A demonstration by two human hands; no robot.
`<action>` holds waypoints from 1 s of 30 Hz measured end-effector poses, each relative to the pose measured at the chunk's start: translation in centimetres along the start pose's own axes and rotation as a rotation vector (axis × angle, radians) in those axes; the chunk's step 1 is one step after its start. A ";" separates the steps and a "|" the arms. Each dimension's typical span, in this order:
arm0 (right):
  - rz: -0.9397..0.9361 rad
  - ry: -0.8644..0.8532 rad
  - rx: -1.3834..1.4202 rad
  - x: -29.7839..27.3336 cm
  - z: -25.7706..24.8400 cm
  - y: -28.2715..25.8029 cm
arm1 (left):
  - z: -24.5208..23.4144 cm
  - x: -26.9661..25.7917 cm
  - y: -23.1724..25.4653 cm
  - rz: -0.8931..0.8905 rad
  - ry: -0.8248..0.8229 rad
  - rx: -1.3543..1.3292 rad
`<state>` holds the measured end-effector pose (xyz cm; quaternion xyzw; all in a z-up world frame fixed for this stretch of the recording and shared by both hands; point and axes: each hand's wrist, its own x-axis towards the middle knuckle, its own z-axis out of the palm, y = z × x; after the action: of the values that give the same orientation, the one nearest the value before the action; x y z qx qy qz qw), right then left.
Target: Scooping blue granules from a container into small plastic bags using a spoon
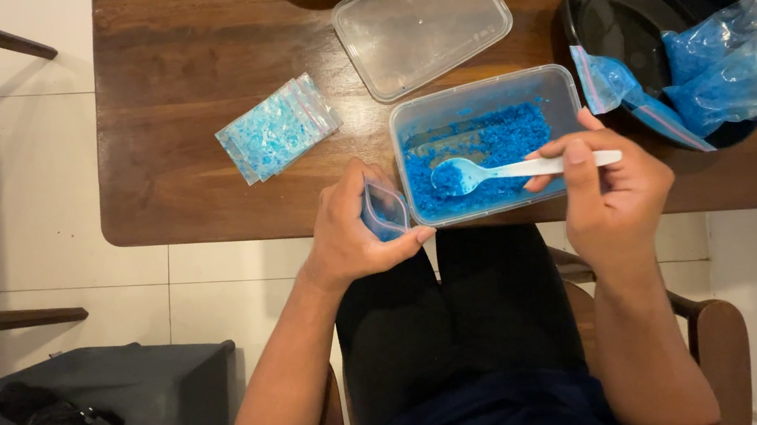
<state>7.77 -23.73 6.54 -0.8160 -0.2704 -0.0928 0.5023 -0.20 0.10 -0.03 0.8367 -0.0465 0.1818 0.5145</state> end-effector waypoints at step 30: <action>-0.439 -0.309 -0.032 -2.2 3.9 -3.9 | 0.2 -0.5 -0.3 0.155 0.166 0.045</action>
<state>3.36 -19.71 6.74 -0.7503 -0.5127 -0.0781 0.4099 -0.52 0.00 -0.49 0.8240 -0.0642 0.2908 0.4821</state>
